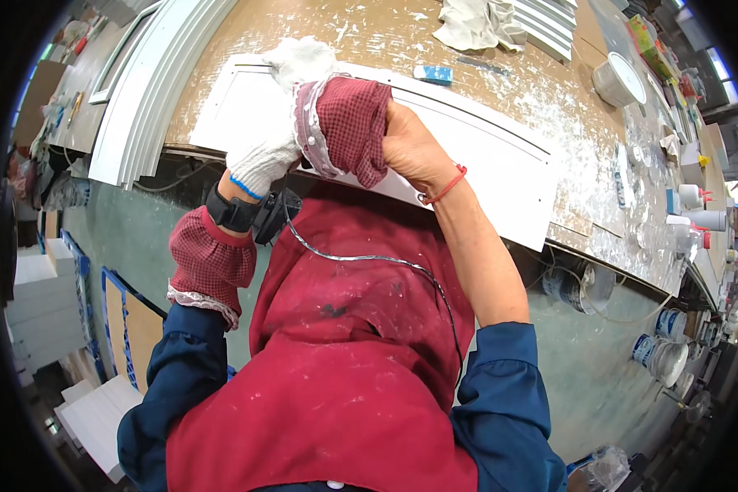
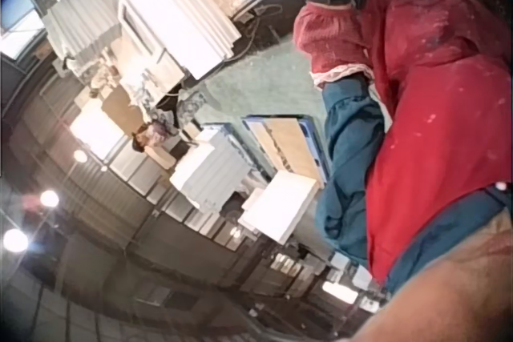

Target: Applying decorative paint lines to a white furniture panel and wiping away the excess.

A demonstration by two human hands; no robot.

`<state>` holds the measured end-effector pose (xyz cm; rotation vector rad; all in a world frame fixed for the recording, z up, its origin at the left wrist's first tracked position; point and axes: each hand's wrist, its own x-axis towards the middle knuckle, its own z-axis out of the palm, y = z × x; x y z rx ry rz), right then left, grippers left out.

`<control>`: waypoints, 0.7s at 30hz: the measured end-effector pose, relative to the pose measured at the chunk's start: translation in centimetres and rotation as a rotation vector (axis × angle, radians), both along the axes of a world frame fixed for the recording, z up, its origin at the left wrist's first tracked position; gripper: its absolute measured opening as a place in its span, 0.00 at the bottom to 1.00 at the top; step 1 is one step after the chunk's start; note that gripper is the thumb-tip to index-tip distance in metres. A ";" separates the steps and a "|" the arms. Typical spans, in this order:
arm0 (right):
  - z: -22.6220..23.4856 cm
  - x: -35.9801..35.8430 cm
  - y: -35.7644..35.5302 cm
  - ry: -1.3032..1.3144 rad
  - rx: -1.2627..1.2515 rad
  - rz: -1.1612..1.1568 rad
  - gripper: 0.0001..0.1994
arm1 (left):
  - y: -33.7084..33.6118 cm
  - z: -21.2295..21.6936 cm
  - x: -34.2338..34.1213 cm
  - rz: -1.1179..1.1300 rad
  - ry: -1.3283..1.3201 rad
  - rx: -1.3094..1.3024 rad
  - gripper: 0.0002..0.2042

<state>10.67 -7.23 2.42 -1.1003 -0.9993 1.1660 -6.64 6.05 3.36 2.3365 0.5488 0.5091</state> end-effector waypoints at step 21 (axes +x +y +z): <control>1.7 10.8 -3.2 -0.270 -0.194 0.031 0.18 | -0.6 -3.2 -3.5 -0.027 -0.121 0.518 0.18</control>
